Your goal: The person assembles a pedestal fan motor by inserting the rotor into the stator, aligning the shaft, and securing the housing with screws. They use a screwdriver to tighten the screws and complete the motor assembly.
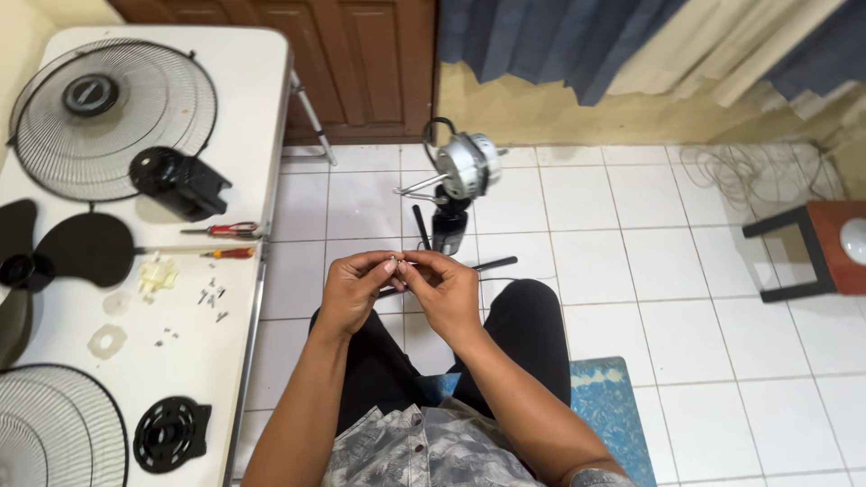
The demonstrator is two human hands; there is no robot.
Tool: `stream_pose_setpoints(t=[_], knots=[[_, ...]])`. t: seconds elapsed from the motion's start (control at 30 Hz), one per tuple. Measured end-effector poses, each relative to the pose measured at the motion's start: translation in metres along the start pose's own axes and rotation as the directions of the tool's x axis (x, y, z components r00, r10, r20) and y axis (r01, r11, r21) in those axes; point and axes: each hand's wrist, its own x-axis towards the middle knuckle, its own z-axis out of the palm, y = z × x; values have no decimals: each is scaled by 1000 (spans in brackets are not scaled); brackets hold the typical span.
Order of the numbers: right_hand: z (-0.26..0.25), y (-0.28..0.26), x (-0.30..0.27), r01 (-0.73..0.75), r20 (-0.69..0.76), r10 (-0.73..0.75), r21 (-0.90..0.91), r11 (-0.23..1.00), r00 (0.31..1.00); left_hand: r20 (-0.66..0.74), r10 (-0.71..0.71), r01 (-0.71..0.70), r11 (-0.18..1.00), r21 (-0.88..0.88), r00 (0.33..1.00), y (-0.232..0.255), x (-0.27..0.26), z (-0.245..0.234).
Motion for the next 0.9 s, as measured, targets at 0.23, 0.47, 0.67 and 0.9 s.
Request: stream_pose_setpoints(t=[0.23, 0.47, 0.67, 0.9], knots=[[-30, 3, -9, -29, -56, 43, 243, 970, 997, 44, 131, -138, 957, 256, 990, -8, 1, 38], [-50, 20, -5, -10, -117, 53, 340, 940, 992, 21, 142, -143, 964, 224, 990, -9, 5, 68], [-72, 26, -2, -28, -83, 73, 456, 890, 994, 91, 164, -182, 950, 255, 982, -3, 6, 80], [-89, 20, 2, -172, -25, 202, 429, 887, 979, 92, 140, -159, 953, 257, 986, -7, 7, 87]])
